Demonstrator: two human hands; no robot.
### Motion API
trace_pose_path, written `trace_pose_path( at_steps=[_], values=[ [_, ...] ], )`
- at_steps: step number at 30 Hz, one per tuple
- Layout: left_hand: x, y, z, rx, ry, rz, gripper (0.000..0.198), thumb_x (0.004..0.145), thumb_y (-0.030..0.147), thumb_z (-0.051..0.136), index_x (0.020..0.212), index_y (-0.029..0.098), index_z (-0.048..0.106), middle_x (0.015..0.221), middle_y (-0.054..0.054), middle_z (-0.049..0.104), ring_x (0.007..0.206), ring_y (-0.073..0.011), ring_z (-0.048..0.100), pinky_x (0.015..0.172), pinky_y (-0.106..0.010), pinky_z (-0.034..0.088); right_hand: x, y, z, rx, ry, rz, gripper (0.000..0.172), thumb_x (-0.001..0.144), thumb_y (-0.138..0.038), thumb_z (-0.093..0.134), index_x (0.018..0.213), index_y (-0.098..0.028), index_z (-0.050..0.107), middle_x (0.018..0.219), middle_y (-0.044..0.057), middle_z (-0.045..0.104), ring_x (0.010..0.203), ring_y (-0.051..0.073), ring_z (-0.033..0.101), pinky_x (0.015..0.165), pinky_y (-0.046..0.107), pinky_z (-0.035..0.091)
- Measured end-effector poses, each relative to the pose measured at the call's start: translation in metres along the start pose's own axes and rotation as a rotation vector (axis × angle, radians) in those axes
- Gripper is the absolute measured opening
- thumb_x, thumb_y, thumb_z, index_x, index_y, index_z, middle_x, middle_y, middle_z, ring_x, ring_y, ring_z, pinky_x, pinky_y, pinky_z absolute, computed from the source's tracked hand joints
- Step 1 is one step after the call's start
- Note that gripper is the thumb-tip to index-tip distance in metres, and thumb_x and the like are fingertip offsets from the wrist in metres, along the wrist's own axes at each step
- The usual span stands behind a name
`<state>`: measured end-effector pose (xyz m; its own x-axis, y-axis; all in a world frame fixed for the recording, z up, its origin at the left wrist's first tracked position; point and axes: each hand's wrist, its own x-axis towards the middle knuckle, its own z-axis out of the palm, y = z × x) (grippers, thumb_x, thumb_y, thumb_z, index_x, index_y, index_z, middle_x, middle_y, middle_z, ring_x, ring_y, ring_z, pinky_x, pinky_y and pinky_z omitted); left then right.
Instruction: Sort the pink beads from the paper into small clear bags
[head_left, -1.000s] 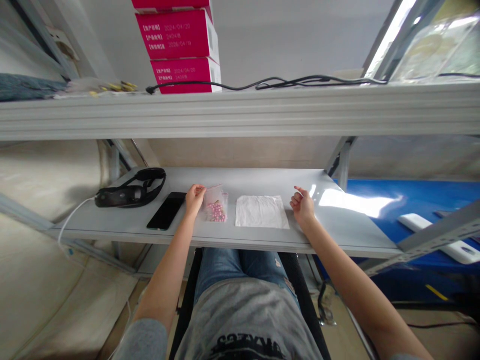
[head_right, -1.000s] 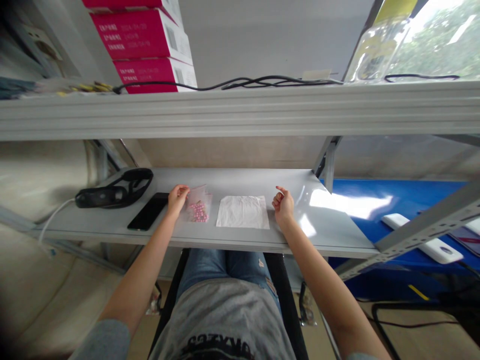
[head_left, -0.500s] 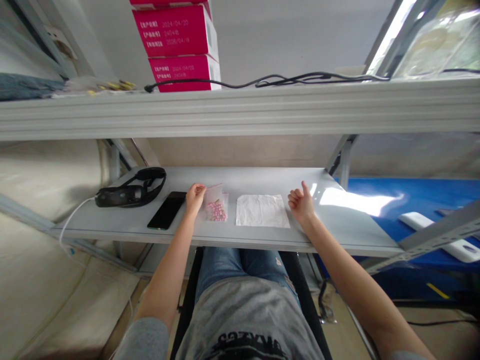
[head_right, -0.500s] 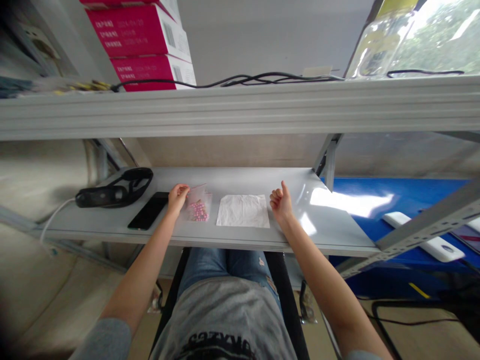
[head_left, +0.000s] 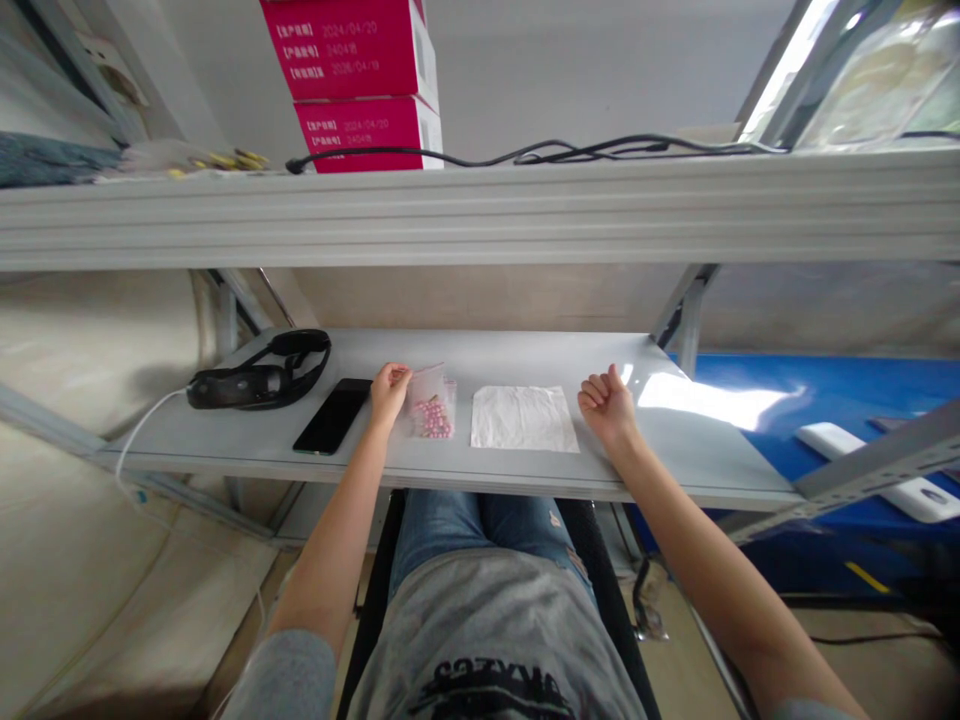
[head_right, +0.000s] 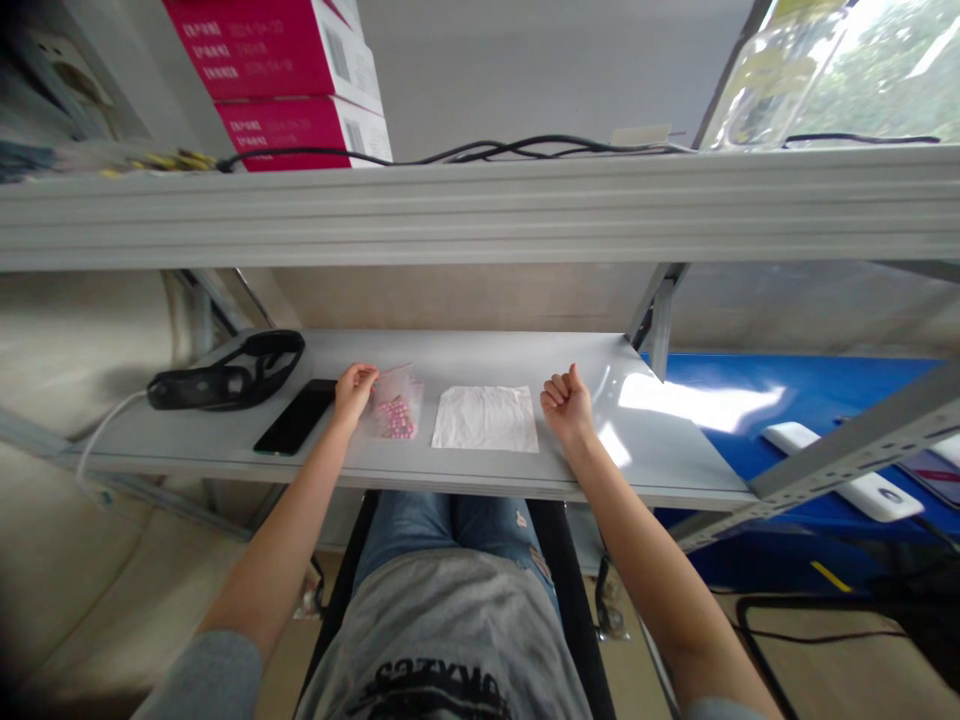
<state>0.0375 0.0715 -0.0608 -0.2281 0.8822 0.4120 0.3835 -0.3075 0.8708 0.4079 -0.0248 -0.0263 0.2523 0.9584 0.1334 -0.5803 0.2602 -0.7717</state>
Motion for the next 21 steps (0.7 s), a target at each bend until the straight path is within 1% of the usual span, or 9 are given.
trace_pose_path(
  at_steps=[5, 10, 12, 16, 21],
  values=[
    [-0.0003, 0.0006, -0.0006, 0.010, 0.004, -0.002, 0.017, 0.070, 0.034, 0.058, 0.078, 0.019, 0.059, 0.071, -0.002, 0.061, 0.068, -0.0170, 0.058, 0.063, -0.027, 0.045, -0.0039, -0.0012, 0.0074, 0.076, -0.065, 0.013, 0.050, 0.083, -0.043, 0.055, 0.054, -0.020, 0.022, 0.051, -0.007, 0.022, 0.041, 0.006, 0.025, 0.037, 0.019, 0.028],
    [-0.0008, 0.0014, -0.0010, 0.015, -0.003, -0.005, 0.017, 0.070, 0.034, 0.058, 0.079, 0.019, 0.059, 0.070, -0.002, 0.061, 0.066, -0.0163, 0.057, 0.061, -0.026, 0.044, -0.0048, -0.0021, 0.0094, 0.062, -0.035, 0.025, 0.051, 0.084, -0.044, 0.053, 0.054, -0.020, 0.020, 0.050, -0.007, 0.022, 0.041, 0.007, 0.026, 0.037, 0.019, 0.030],
    [-0.0008, 0.0018, -0.0010, 0.020, -0.004, -0.008, 0.018, 0.070, 0.034, 0.057, 0.080, 0.019, 0.059, 0.070, -0.001, 0.060, 0.065, -0.0159, 0.057, 0.060, -0.025, 0.044, -0.0048, -0.0027, 0.0095, 0.124, -0.045, 0.058, 0.051, 0.083, -0.042, 0.055, 0.054, -0.019, 0.018, 0.049, -0.007, 0.023, 0.040, 0.006, 0.027, 0.037, 0.018, 0.030],
    [-0.0005, 0.0020, -0.0009, 0.014, -0.011, -0.015, 0.018, 0.070, 0.034, 0.057, 0.080, 0.019, 0.059, 0.069, -0.001, 0.060, 0.063, -0.0154, 0.056, 0.059, -0.024, 0.043, -0.0043, -0.0028, 0.0088, 0.332, -0.095, 0.146, 0.053, 0.081, -0.035, 0.060, 0.054, -0.018, 0.018, 0.046, -0.007, 0.027, 0.040, 0.005, 0.031, 0.037, 0.016, 0.032],
    [-0.0002, 0.0004, -0.0008, 0.011, -0.010, -0.002, 0.018, 0.070, 0.034, 0.057, 0.079, 0.019, 0.059, 0.069, -0.001, 0.060, 0.065, -0.0157, 0.056, 0.060, -0.025, 0.043, -0.0040, -0.0022, 0.0076, 0.424, -0.104, 0.187, 0.051, 0.080, -0.032, 0.061, 0.054, -0.019, 0.019, 0.045, -0.008, 0.030, 0.039, 0.005, 0.033, 0.036, 0.017, 0.032]
  ],
)
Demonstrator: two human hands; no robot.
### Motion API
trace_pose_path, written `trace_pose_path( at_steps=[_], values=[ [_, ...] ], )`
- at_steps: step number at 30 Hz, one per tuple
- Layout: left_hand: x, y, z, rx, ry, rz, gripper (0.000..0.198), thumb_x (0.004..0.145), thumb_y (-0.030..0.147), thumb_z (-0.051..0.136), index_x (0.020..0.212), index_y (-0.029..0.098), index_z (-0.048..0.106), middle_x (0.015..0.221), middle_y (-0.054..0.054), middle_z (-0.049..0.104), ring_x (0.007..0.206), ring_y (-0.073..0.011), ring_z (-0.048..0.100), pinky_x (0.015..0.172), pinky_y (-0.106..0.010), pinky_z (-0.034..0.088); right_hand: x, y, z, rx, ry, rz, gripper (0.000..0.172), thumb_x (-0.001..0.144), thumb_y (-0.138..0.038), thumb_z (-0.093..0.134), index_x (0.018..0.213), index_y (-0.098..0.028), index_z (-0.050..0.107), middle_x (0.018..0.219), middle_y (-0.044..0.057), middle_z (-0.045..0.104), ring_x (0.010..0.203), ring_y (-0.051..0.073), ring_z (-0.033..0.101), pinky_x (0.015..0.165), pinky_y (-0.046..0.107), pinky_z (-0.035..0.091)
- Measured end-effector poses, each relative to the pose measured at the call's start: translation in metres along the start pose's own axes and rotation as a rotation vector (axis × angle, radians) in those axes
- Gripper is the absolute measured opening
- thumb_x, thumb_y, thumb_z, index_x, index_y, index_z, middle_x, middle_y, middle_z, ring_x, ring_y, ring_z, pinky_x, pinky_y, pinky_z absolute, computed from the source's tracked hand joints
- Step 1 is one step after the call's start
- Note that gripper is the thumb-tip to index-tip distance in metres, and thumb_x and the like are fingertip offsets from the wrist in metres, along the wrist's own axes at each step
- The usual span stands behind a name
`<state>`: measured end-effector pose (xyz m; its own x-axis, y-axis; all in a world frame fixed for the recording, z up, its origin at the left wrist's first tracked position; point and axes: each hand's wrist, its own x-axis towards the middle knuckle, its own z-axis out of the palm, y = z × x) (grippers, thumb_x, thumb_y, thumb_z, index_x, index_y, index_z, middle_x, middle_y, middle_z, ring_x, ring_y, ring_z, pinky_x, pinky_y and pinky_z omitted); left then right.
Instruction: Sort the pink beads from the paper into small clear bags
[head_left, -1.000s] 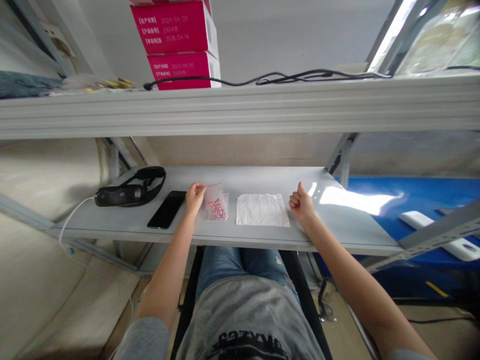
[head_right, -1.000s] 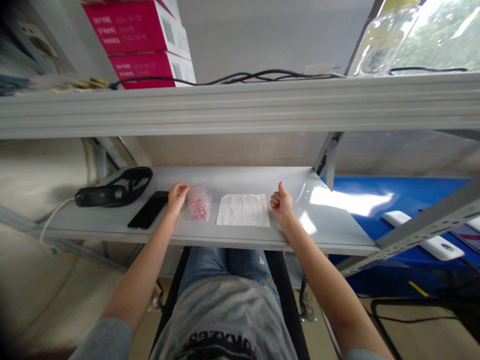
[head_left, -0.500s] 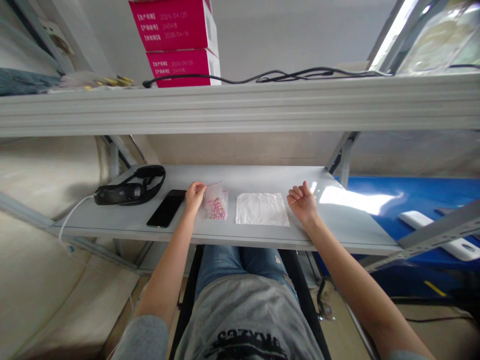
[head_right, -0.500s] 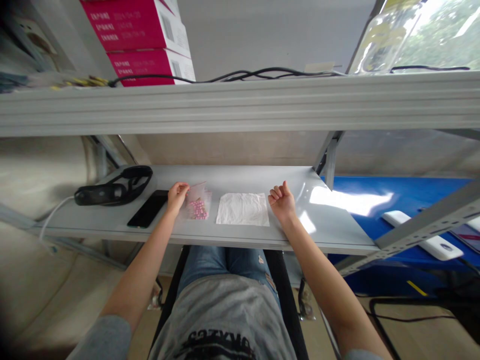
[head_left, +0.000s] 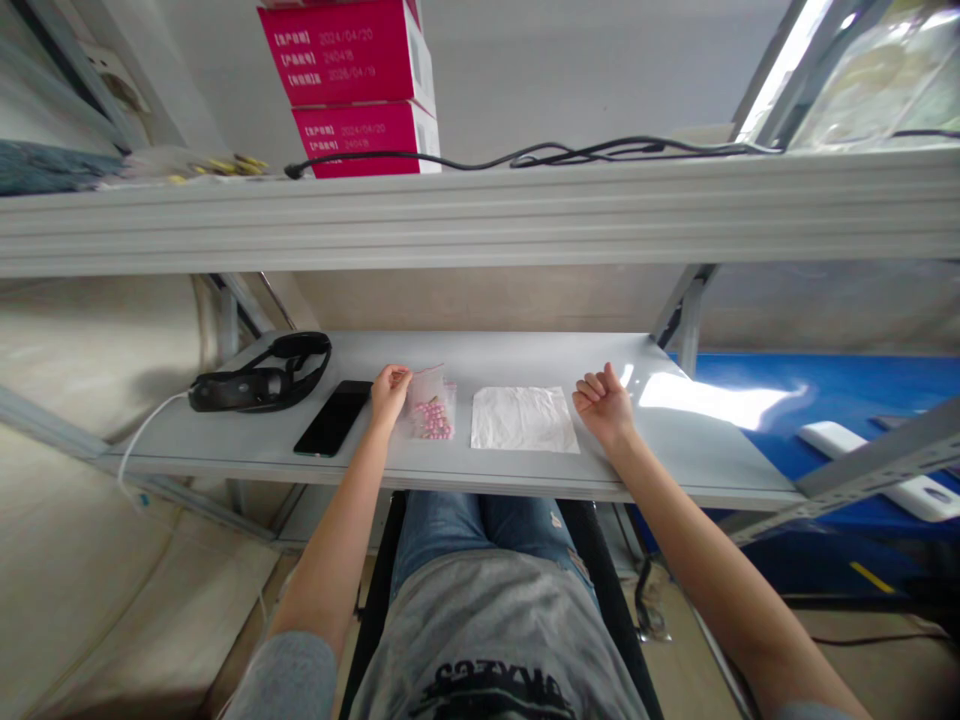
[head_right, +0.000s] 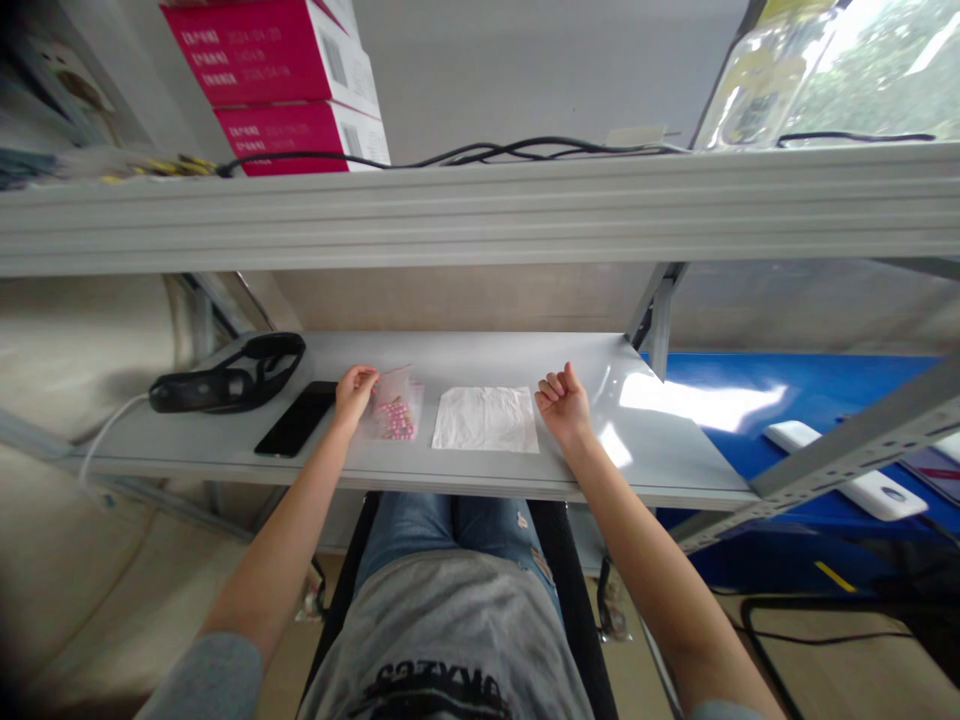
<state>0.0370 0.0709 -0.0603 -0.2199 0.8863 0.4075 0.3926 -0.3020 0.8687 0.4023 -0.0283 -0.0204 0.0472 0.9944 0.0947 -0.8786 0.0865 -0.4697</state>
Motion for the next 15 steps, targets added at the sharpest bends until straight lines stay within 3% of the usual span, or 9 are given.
trace_pose_path(
  at_steps=[15],
  values=[
    [-0.0004, 0.0041, -0.0001, -0.008, -0.001, -0.013, 0.017, 0.069, 0.034, 0.057, 0.077, 0.019, 0.059, 0.069, -0.002, 0.061, 0.065, -0.0163, 0.057, 0.061, -0.026, 0.044, 0.0003, 0.0002, -0.0008, -0.002, 0.009, 0.011, 0.048, 0.082, -0.032, 0.058, 0.054, -0.019, 0.022, 0.045, -0.008, 0.031, 0.039, 0.005, 0.033, 0.036, 0.017, 0.032]
  ],
)
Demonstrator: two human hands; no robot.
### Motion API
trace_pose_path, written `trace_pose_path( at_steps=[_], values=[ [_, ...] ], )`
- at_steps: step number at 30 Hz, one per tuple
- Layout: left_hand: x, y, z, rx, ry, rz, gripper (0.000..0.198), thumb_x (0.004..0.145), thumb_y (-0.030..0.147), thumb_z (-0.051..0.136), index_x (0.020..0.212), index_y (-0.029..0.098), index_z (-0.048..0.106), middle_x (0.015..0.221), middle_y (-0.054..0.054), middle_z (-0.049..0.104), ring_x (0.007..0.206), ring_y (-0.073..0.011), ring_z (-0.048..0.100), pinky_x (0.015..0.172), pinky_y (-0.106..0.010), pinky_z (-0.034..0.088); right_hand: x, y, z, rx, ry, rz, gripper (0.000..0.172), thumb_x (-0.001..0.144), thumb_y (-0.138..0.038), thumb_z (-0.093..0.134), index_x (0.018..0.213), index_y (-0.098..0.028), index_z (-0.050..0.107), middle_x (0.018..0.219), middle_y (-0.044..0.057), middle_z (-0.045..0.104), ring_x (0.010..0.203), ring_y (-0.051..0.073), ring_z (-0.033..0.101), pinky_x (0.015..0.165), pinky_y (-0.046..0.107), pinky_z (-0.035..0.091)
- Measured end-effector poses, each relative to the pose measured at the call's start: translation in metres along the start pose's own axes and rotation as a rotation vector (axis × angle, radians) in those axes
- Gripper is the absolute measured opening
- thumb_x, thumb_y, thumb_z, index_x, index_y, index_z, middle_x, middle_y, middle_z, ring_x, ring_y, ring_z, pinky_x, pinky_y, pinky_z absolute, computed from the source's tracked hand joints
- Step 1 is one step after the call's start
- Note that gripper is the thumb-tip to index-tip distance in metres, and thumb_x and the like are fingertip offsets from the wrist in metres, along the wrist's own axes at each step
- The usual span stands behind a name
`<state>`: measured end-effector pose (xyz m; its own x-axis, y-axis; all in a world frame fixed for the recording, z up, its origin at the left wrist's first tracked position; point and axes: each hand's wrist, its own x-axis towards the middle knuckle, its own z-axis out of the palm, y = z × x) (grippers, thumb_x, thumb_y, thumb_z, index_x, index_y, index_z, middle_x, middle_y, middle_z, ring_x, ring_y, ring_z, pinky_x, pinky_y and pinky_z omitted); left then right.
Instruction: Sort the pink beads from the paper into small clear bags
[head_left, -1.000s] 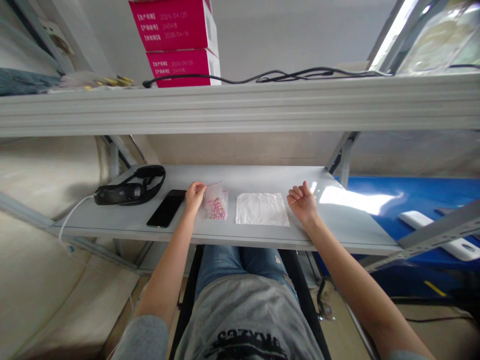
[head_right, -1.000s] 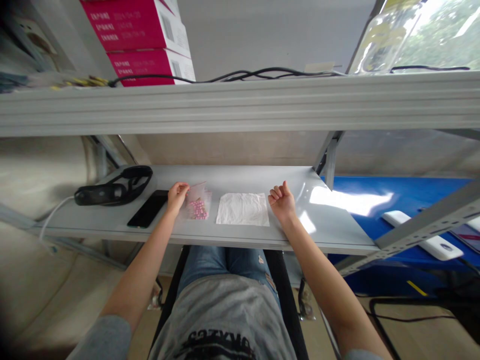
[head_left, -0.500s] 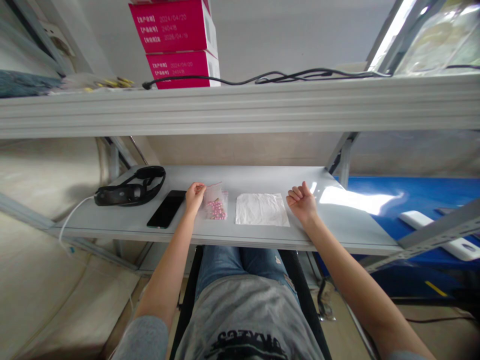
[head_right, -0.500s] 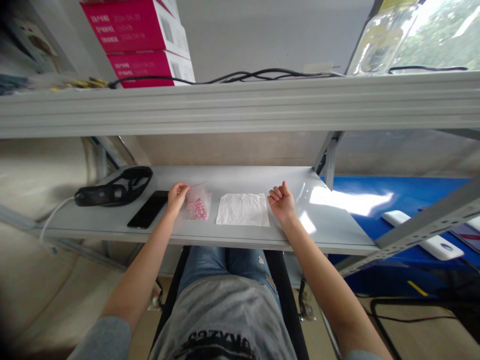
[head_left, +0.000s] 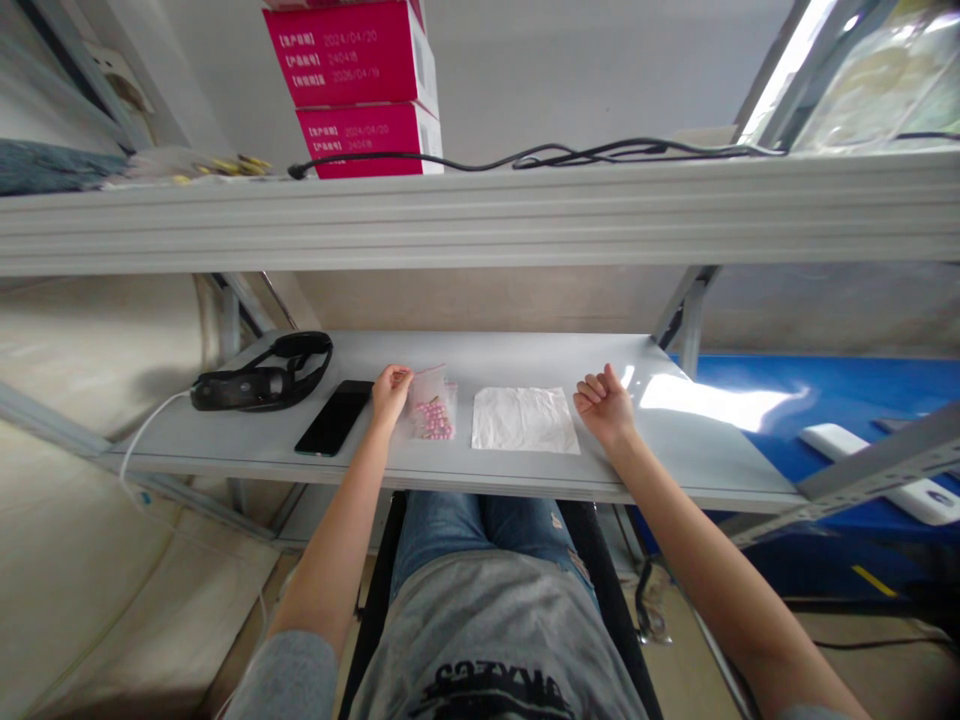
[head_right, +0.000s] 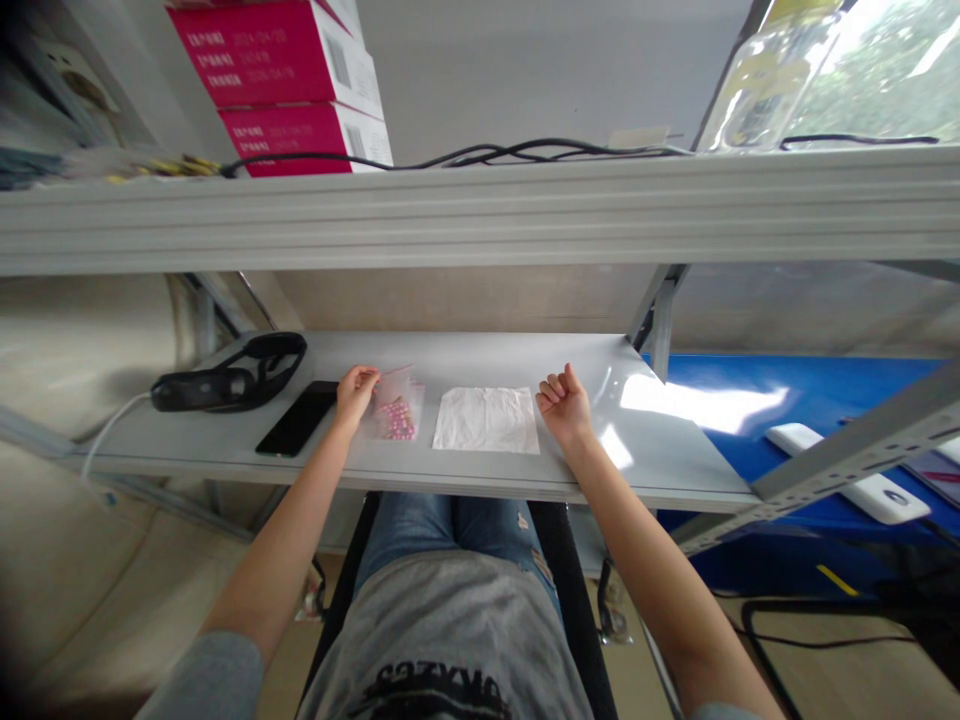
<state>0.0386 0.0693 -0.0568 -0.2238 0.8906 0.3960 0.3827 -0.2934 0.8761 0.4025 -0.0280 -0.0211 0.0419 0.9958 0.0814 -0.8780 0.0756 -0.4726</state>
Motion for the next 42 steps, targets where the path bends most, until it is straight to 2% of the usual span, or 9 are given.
trace_pose_path(
  at_steps=[30, 32, 35, 38, 42],
  values=[
    [0.0018, -0.0028, 0.0006, 0.008, -0.006, -0.002, 0.018, 0.068, 0.036, 0.057, 0.076, 0.019, 0.058, 0.070, -0.002, 0.061, 0.067, -0.0172, 0.058, 0.062, -0.027, 0.045, -0.0002, -0.0001, 0.0008, -0.082, 0.057, -0.011, 0.046, 0.079, -0.031, 0.061, 0.055, -0.020, 0.023, 0.044, -0.008, 0.030, 0.037, 0.005, 0.033, 0.033, 0.016, 0.033],
    [0.0019, -0.0031, 0.0006, 0.009, -0.005, -0.003, 0.018, 0.068, 0.035, 0.057, 0.076, 0.019, 0.058, 0.070, -0.002, 0.061, 0.067, -0.0172, 0.058, 0.062, -0.027, 0.045, 0.0008, 0.0010, 0.0013, -0.093, 0.088, -0.036, 0.039, 0.076, -0.025, 0.063, 0.057, -0.020, 0.029, 0.047, -0.008, 0.035, 0.039, 0.005, 0.037, 0.035, 0.015, 0.037],
    [0.0016, -0.0030, 0.0006, 0.010, -0.003, -0.002, 0.018, 0.068, 0.035, 0.057, 0.076, 0.019, 0.058, 0.070, -0.002, 0.061, 0.067, -0.0171, 0.058, 0.061, -0.026, 0.045, 0.0027, 0.0041, 0.0018, -0.102, 0.149, -0.107, 0.027, 0.066, -0.003, 0.062, 0.067, -0.021, 0.041, 0.060, -0.007, 0.050, 0.053, 0.005, 0.051, 0.046, 0.013, 0.047],
    [0.0006, -0.0022, 0.0004, 0.004, -0.005, 0.001, 0.018, 0.069, 0.035, 0.057, 0.077, 0.019, 0.058, 0.070, -0.002, 0.061, 0.068, -0.0171, 0.058, 0.062, -0.026, 0.045, 0.0043, 0.0069, 0.0010, -0.122, 0.172, -0.125, 0.038, 0.057, 0.011, 0.054, 0.073, -0.022, 0.045, 0.074, -0.006, 0.055, 0.066, 0.005, 0.058, 0.056, 0.013, 0.051],
    [-0.0003, -0.0007, 0.0000, -0.002, -0.012, 0.003, 0.017, 0.069, 0.035, 0.057, 0.077, 0.019, 0.058, 0.071, -0.002, 0.061, 0.068, -0.0170, 0.058, 0.063, -0.026, 0.045, 0.0048, 0.0079, -0.0015, -0.120, 0.189, -0.125, 0.045, 0.053, 0.016, 0.051, 0.075, -0.023, 0.046, 0.079, -0.005, 0.055, 0.069, 0.004, 0.058, 0.057, 0.012, 0.052]
  ],
)
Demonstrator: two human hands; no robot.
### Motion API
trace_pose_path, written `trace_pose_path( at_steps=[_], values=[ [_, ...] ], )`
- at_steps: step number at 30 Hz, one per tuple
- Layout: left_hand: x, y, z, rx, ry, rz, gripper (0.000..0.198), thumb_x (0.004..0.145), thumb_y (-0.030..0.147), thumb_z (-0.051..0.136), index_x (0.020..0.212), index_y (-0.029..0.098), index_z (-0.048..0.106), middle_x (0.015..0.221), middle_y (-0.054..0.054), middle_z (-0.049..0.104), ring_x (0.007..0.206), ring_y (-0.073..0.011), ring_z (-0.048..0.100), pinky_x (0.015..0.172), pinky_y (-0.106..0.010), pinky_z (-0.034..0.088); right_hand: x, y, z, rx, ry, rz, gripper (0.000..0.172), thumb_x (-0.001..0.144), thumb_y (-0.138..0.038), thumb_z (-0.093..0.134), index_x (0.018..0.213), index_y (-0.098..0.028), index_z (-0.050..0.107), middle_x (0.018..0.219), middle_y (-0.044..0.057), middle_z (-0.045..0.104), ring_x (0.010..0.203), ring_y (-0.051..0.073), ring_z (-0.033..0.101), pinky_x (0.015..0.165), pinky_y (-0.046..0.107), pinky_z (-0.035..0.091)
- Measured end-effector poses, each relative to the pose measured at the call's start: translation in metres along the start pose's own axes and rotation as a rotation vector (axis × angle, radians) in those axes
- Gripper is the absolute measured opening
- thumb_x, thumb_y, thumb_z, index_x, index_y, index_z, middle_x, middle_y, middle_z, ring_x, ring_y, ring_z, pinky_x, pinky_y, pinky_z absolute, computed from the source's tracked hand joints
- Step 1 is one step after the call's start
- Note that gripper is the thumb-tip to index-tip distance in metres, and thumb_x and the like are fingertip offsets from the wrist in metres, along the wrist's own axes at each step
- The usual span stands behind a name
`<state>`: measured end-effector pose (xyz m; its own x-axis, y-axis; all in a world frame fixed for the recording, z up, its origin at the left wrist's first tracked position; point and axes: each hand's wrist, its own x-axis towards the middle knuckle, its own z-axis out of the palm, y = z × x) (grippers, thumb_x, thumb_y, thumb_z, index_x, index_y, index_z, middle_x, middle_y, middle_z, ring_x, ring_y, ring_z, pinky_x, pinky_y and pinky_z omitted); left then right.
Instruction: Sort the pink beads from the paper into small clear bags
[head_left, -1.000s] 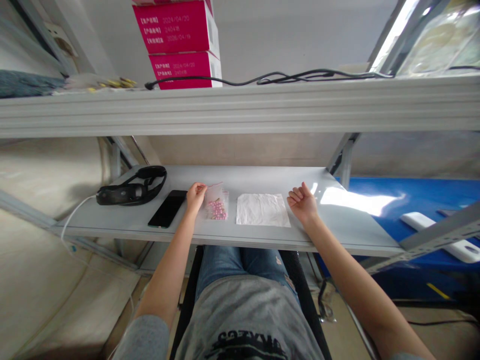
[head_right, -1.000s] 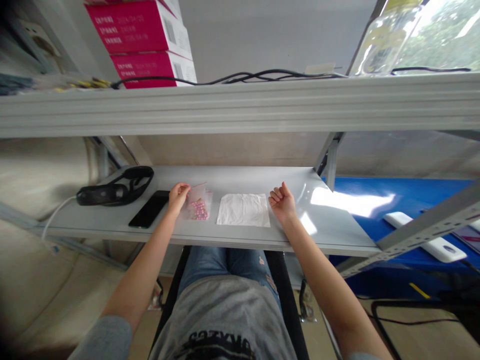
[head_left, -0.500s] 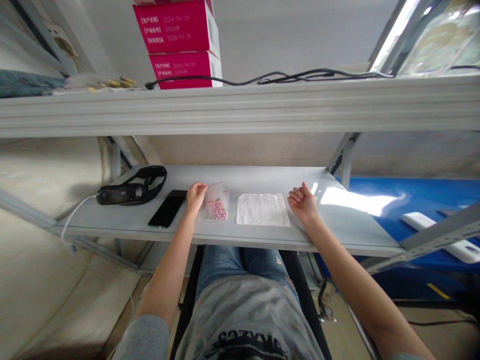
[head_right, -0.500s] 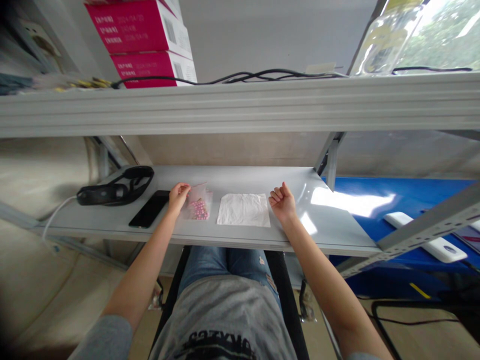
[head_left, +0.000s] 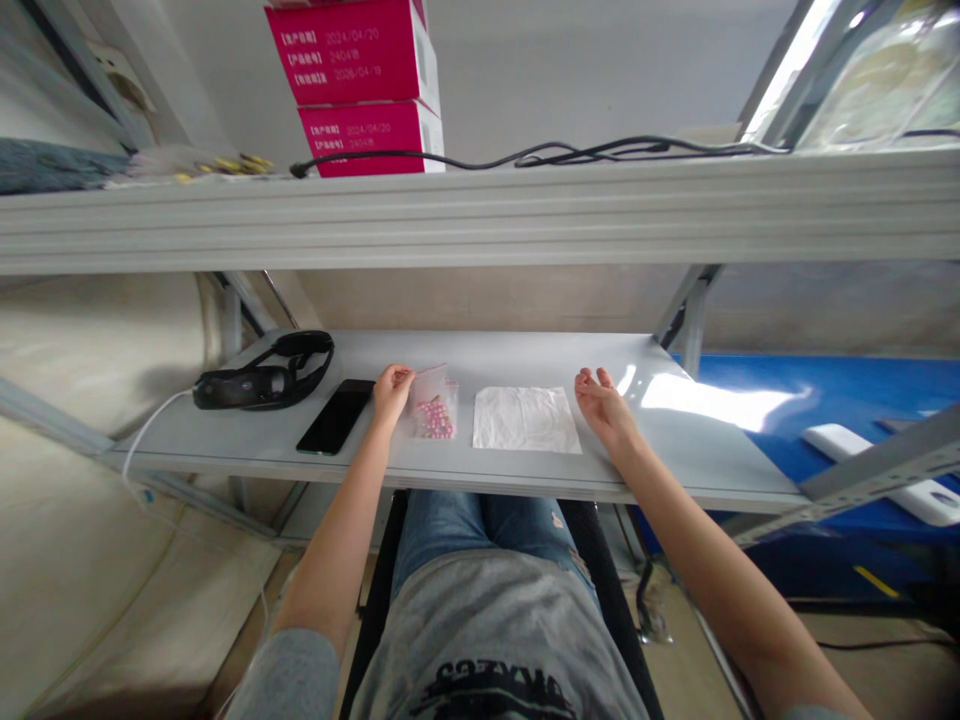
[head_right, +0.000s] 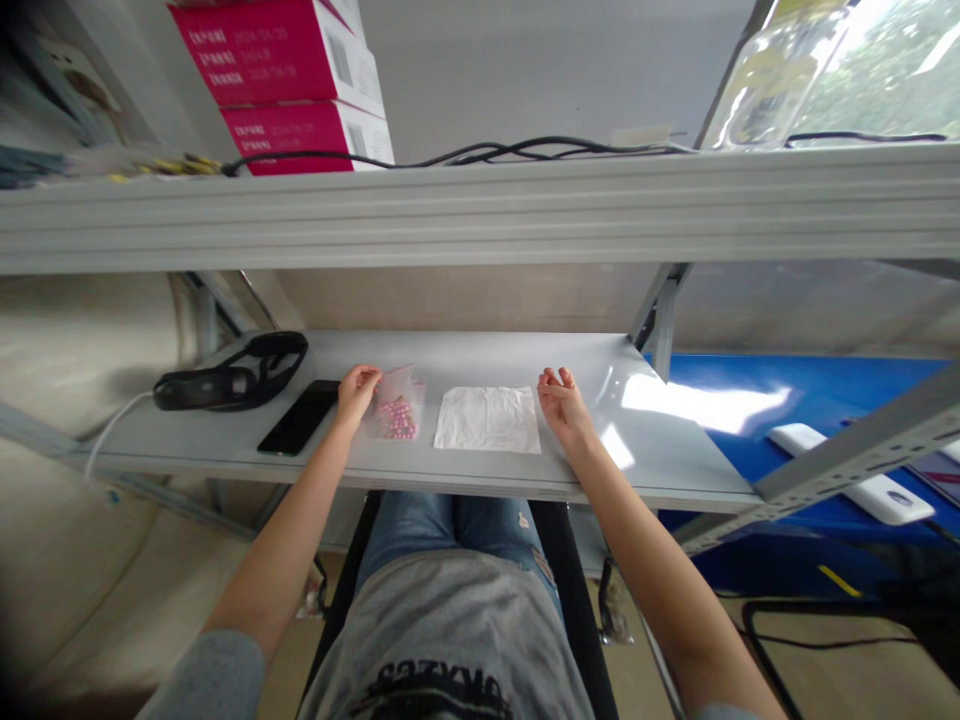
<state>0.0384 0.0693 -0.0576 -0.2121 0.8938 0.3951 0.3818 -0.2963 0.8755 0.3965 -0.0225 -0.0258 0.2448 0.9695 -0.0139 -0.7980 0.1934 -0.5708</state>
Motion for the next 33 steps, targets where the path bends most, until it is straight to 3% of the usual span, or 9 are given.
trace_pose_path(
  at_steps=[6, 14, 24, 33],
  values=[
    [-0.0001, 0.0006, -0.0005, 0.000, -0.001, 0.000, 0.018, 0.068, 0.035, 0.058, 0.076, 0.019, 0.058, 0.071, -0.002, 0.061, 0.069, -0.0172, 0.058, 0.063, -0.026, 0.045, -0.0002, -0.0012, 0.0005, 0.015, 0.019, 0.005, 0.042, 0.056, 0.014, 0.056, 0.076, -0.021, 0.046, 0.076, -0.004, 0.054, 0.065, 0.004, 0.058, 0.057, 0.010, 0.052],
    [0.0006, 0.0000, 0.0002, 0.003, 0.001, -0.002, 0.017, 0.068, 0.034, 0.057, 0.076, 0.019, 0.058, 0.071, -0.003, 0.062, 0.068, -0.0170, 0.058, 0.062, -0.026, 0.045, 0.0028, -0.0030, 0.0016, 0.104, 0.001, 0.048, 0.018, 0.077, -0.016, 0.064, 0.077, -0.021, 0.046, 0.069, -0.003, 0.052, 0.060, 0.005, 0.056, 0.057, 0.014, 0.055],
    [-0.0006, 0.0002, 0.0001, 0.035, 0.008, 0.019, 0.017, 0.070, 0.035, 0.057, 0.077, 0.019, 0.058, 0.072, -0.002, 0.062, 0.070, -0.0171, 0.059, 0.065, -0.027, 0.045, 0.0029, -0.0040, 0.0023, 0.131, -0.003, 0.022, 0.018, 0.076, -0.016, 0.065, 0.075, -0.020, 0.048, 0.061, -0.006, 0.052, 0.056, 0.004, 0.056, 0.057, 0.014, 0.054],
    [-0.0026, 0.0056, -0.0007, 0.158, 0.019, 0.035, 0.016, 0.068, 0.033, 0.059, 0.076, 0.019, 0.057, 0.074, -0.002, 0.062, 0.065, -0.0161, 0.058, 0.065, -0.027, 0.044, -0.0025, -0.0051, 0.0056, 0.078, -0.075, 0.051, 0.024, 0.073, -0.027, 0.068, 0.068, -0.021, 0.045, 0.055, -0.008, 0.045, 0.050, 0.004, 0.048, 0.047, 0.014, 0.046]
  ],
)
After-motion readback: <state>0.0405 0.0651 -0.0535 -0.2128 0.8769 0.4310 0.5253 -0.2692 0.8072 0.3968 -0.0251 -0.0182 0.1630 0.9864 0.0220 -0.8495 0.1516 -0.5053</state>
